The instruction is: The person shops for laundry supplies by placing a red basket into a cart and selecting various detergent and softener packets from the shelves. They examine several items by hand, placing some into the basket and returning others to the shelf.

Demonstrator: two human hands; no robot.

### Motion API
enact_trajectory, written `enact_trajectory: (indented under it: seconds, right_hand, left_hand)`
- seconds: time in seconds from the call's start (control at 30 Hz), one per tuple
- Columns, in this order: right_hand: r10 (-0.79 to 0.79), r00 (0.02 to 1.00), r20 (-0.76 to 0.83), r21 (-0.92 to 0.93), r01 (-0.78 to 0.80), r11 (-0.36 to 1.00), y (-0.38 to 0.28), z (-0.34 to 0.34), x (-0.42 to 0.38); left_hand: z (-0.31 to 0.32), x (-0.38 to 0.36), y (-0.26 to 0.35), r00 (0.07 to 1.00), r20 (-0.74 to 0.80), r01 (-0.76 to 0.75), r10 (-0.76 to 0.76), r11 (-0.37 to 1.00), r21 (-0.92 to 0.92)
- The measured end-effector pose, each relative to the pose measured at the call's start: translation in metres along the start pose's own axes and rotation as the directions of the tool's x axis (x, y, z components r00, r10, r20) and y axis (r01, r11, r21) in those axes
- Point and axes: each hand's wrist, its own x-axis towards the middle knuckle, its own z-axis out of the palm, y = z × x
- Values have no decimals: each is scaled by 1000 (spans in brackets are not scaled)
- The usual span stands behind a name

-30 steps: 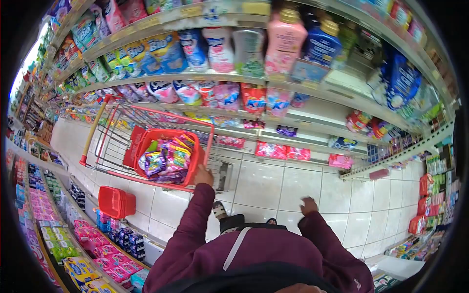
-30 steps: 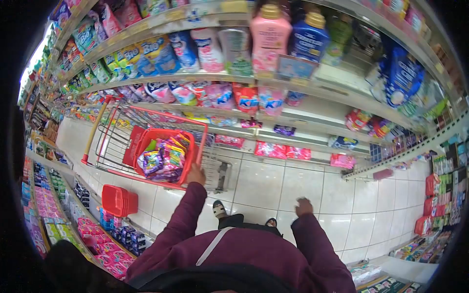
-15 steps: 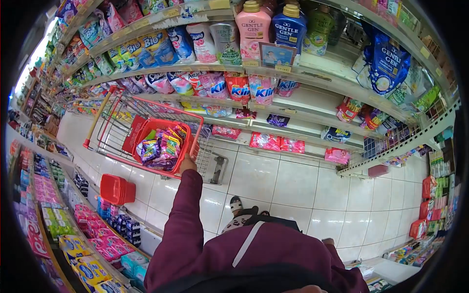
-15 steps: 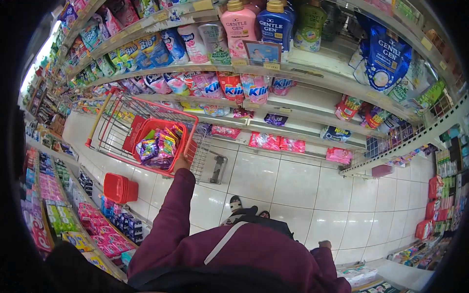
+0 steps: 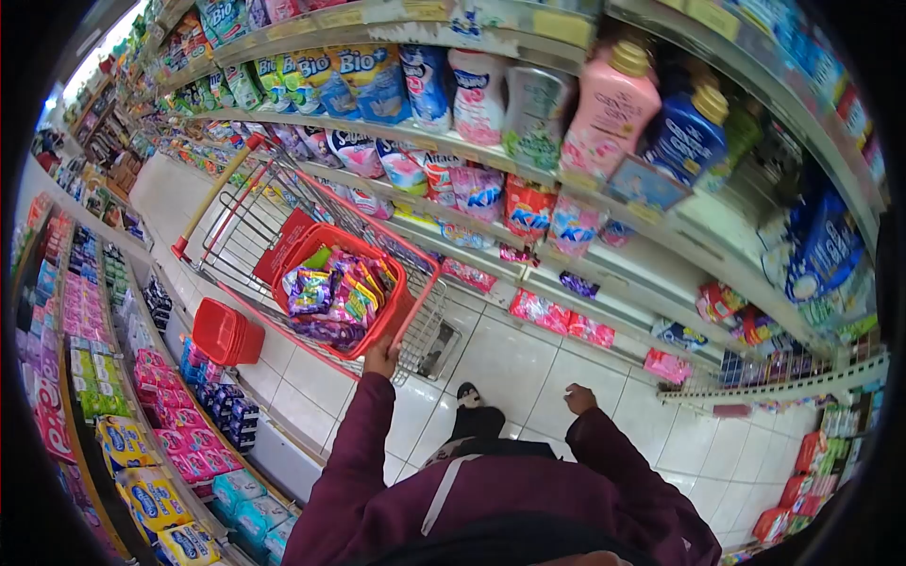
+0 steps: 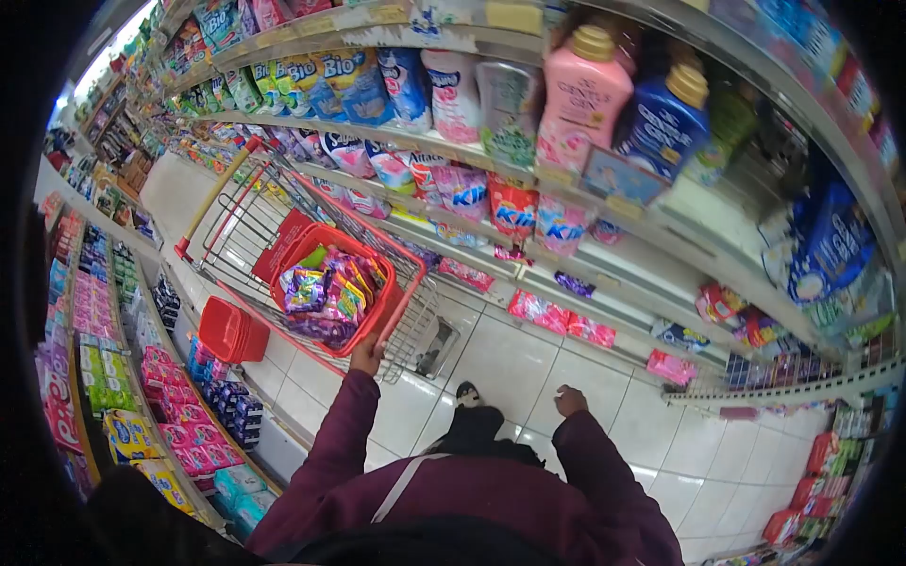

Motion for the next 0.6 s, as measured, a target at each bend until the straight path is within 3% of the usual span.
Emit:
enact_trajectory:
  seconds: [0.03,0.1,0.17,0.23,0.27,0.3,0.37,0.4,0.43,0.5,0.6]
  right_hand:
    - [-31,998,47,-16,32,999,-12,-1,18]
    - [-83,996,-12,-10,83,997,-38,1,57]
    - [-218,957,-190,-8,221,975,-64,5,95]
    - [-226,927,-301,-22,230,973,-88,7,140]
    - [-231,904,-359,-51,228,972,-98,12,161]
    - [-221,910,-351,-3,235,972,-105,15,183]
    - [-261,840,-475,-14,289,957,-126,16,220]
    - [-256,781,-570,30,331,943,-131,22,241]
    - [-172,837,-519,96,257,962,-144,15,253]
    - [-229,796,-560,46,306,951,-158,6,283]
    - [-148,735,-662,-71,135,988,-172,-5,319]
  left_hand:
    - [0,1,2,1000,4,24,-24,1000,-9]
    - [-1,3,10,999,-19,34,-32,995,93]
    - [-10,11,29,998,1,69,-69,991,117]
    - [-13,15,40,993,42,109,-113,990,94]
    - [-11,17,40,983,43,178,-177,984,-7]
    - [-13,19,43,979,43,200,-200,980,-3]
    - [-15,27,49,972,79,226,-223,974,-31]
    - [-12,30,43,984,54,166,-167,986,16]
    - [-11,31,38,981,48,185,-186,983,15]
    - [-8,35,32,976,60,215,-210,972,-93]
    - [-12,43,40,961,58,278,-271,944,-181]
